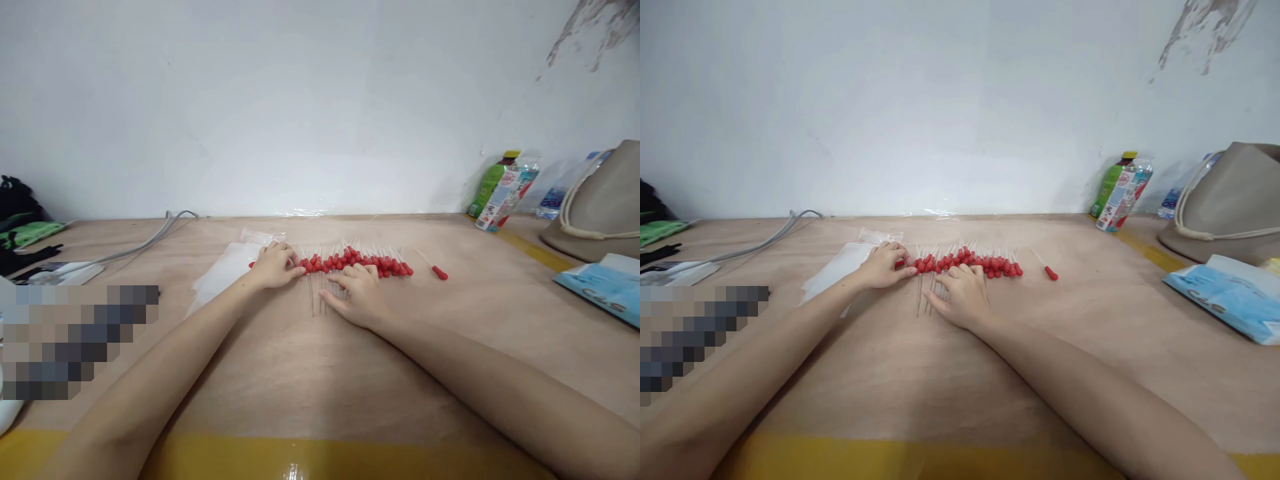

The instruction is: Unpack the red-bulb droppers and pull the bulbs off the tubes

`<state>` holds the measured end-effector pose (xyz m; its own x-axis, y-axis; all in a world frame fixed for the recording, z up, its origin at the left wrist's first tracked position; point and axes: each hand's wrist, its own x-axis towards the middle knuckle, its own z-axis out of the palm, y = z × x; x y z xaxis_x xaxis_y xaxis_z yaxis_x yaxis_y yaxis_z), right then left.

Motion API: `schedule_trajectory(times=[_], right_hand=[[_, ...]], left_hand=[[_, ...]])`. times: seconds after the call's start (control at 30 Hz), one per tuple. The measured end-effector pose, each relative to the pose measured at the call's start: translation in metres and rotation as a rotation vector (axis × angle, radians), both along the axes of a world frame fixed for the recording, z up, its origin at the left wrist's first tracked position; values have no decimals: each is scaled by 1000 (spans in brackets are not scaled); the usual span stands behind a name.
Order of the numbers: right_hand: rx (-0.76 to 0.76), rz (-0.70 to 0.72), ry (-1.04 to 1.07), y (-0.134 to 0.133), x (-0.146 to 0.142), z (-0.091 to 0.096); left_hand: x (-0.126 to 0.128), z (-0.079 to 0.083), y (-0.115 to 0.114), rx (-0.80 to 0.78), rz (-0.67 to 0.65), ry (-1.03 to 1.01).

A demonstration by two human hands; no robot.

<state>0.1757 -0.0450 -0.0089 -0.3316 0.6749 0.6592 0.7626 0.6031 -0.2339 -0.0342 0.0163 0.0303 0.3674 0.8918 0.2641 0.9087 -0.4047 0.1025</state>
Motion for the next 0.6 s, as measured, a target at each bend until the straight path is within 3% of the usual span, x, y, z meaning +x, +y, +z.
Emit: schedule_trajectory(times=[0.2, 0.33, 0.47, 0.6], right_hand=[[148, 14, -21, -5, 25, -7], [159, 10, 8, -8, 34, -8], [148, -5, 43, -7, 35, -7], [147, 4, 61, -3, 33, -9]], left_hand=[[12, -5, -5, 135, -55, -68], [17, -8, -6, 170, -72, -57], [16, -7, -5, 274, -25, -127], [11, -10, -14, 484, 59, -275]])
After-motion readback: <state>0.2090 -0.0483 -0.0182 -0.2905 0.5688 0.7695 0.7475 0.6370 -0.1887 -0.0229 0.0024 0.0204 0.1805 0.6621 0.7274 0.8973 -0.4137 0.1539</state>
